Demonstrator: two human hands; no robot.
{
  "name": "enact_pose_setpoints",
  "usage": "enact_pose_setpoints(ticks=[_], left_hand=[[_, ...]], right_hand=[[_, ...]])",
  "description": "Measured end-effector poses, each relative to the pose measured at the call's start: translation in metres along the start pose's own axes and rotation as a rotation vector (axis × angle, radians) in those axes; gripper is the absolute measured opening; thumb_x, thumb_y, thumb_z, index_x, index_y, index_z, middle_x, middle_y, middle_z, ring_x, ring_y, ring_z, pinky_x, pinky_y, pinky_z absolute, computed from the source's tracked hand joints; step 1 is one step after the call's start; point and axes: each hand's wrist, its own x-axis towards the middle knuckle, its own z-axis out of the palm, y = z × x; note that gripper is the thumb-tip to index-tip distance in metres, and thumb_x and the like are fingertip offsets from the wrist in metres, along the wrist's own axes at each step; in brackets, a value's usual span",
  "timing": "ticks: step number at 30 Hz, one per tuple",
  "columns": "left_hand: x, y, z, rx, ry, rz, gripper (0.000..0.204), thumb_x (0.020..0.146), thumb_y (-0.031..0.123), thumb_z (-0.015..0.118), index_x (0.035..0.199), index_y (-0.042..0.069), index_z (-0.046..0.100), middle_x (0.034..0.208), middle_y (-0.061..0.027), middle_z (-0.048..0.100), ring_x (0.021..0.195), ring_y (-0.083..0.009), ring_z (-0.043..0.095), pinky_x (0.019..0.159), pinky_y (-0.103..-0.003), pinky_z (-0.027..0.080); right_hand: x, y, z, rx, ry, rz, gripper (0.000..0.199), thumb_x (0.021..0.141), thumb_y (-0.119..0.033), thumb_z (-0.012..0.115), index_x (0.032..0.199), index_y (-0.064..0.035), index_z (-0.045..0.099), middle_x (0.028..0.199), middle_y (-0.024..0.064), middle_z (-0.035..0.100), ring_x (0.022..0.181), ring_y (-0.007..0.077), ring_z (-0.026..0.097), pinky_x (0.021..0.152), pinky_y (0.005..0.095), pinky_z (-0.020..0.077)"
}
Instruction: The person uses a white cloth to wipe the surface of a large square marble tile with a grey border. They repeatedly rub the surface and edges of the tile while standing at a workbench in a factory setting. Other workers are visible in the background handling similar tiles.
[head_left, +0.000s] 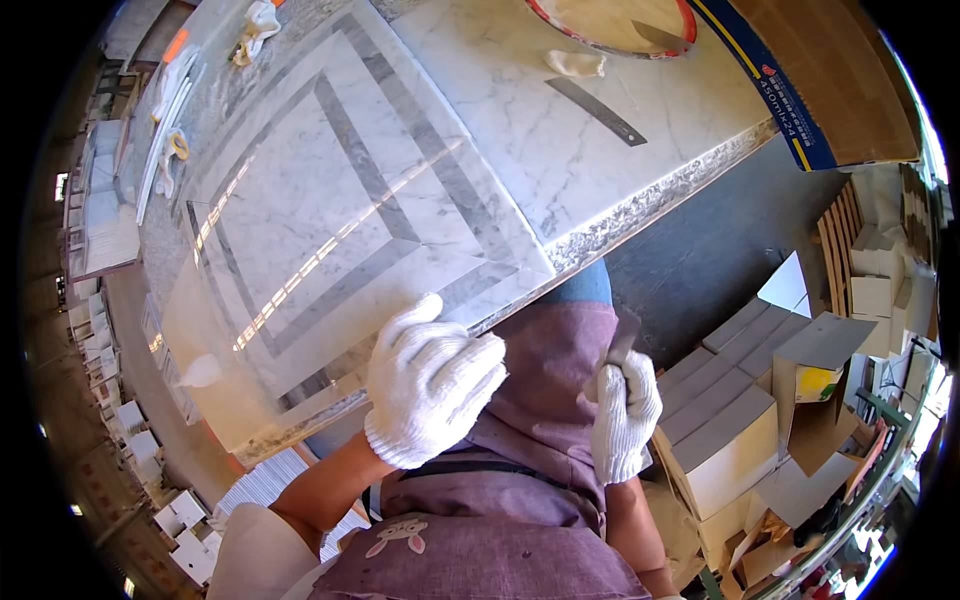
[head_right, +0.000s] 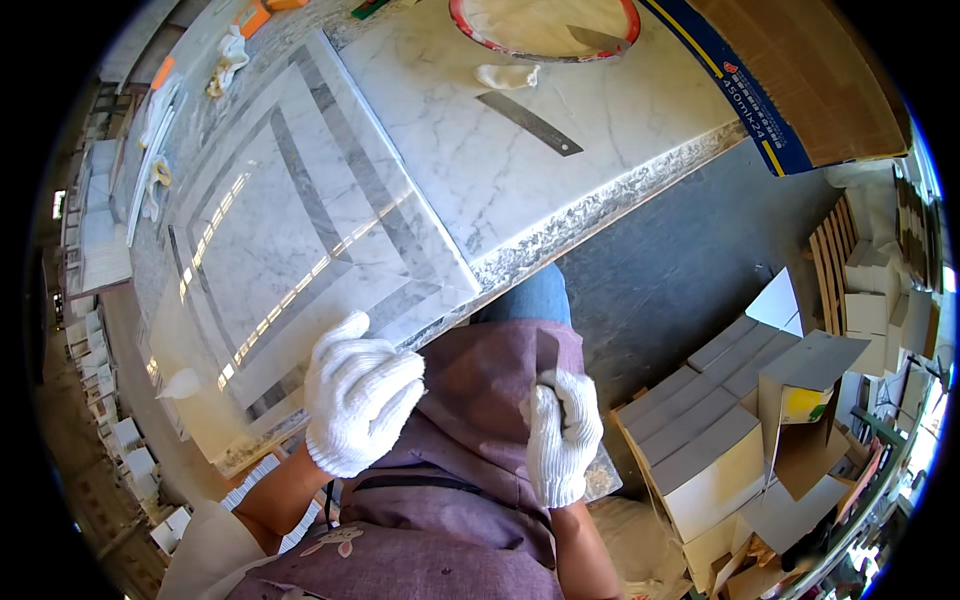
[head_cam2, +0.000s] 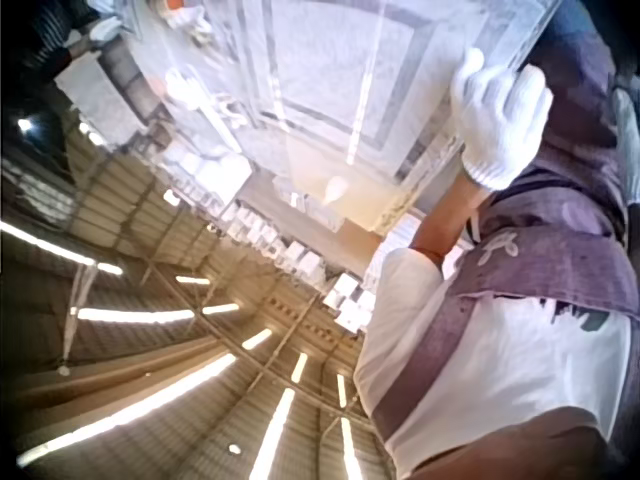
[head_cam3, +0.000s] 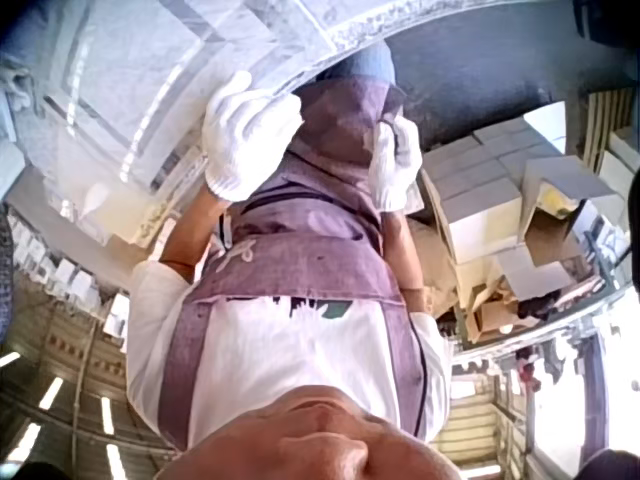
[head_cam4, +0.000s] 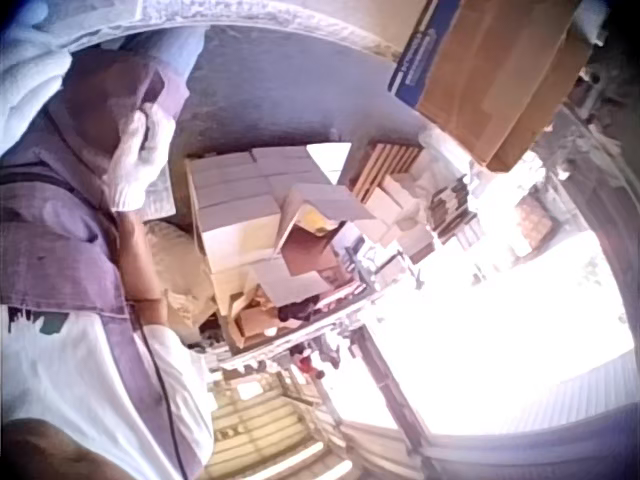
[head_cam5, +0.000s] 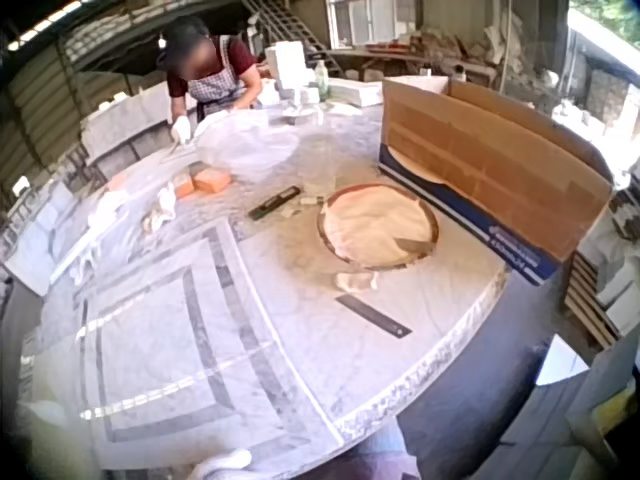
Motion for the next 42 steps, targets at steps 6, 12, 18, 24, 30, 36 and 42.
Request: enact_pose_setpoints(ticks=[6,12,18,24,30,36,42], left_hand=[[-0.006,-0.023,-0.006,0.181,0.096,-0.025,0.032,0.084,0.013,0.074,0.115,0.011,0.068,0.107,-0.0044,0.067,0.104,-0.0265,0.063,0.103,-0.051,0.046],[-0.01,-0.031,0.004,0.243,0.136,-0.019,0.033,0.084,0.011,0.073,0.116,0.011,0.068,0.107,-0.0048,0.067,0.104,-0.0274,0.063,0.103,-0.051,0.046],[-0.01,-0.029,0.006,0.218,0.153,-0.021,0.03,0.083,0.005,0.072,0.113,0.005,0.068,0.102,-0.0128,0.069,0.102,-0.0327,0.064,0.103,-0.054,0.046],[-0.009,-0.028,0.005,0.221,0.163,-0.022,0.029,0.083,0.005,0.072,0.112,0.005,0.068,0.102,-0.0126,0.069,0.102,-0.0325,0.064,0.103,-0.054,0.046],[-0.009,-0.03,0.007,0.237,0.175,-0.007,0.029,0.084,0.006,0.073,0.112,0.006,0.069,0.103,-0.0115,0.069,0.102,-0.0317,0.064,0.103,-0.053,0.047],[-0.01,-0.029,0.007,0.237,0.191,-0.014,0.027,0.085,0.008,0.073,0.112,0.007,0.069,0.104,-0.0105,0.069,0.103,-0.0314,0.064,0.102,-0.052,0.048],[-0.012,-0.03,0.01,0.245,0.228,0.015,0.026,0.085,0.008,0.073,0.111,0.008,0.07,0.105,-0.009,0.069,0.102,-0.0312,0.064,0.102,-0.051,0.048]], right_hand=[[0.053,-0.044,0.03,-0.242,-0.081,-0.348,0.03,0.086,0.002,0.069,0.115,-0.0031,0.071,0.085,0.0125,0.066,0.067,0.0263,0.063,0.066,0.0371,0.0525],[0.071,-0.053,0.045,-0.471,-0.085,-0.547,0.028,0.085,-0.001,0.072,0.112,-0.0096,0.075,0.076,0.0106,0.062,0.066,0.0284,0.064,0.059,0.0366,0.0515],[0.075,-0.056,0.049,-0.474,-0.098,-0.519,0.027,0.085,-0.002,0.072,0.11,-0.011,0.076,0.076,0.0109,0.061,0.065,0.0292,0.063,0.057,0.0367,0.0501],[0.071,-0.052,0.052,-0.454,-0.153,-0.55,0.028,0.085,-0.002,0.072,0.112,-0.0105,0.076,0.077,0.0116,0.061,0.064,0.0296,0.063,0.057,0.0362,0.0497],[0.076,-0.059,0.051,-0.449,-0.19,-0.526,0.026,0.086,-0.001,0.071,0.11,-0.0095,0.076,0.077,0.0111,0.063,0.064,0.0276,0.063,0.058,0.0363,0.05],[0.049,-0.053,0.012,-0.186,-0.393,-0.166,0.03,0.088,0.001,0.067,0.117,-0.0017,0.072,0.084,0.0068,0.066,0.068,0.0152,0.063,0.062,0.029,0.0511],[0.009,-0.013,-0.027,0.324,-0.354,0.414,0.035,0.099,-0.01,0.058,0.132,0.0024,0.062,0.08,0.0012,0.061,0.068,0.0095,0.055,0.063,0.0249,0.0471]])
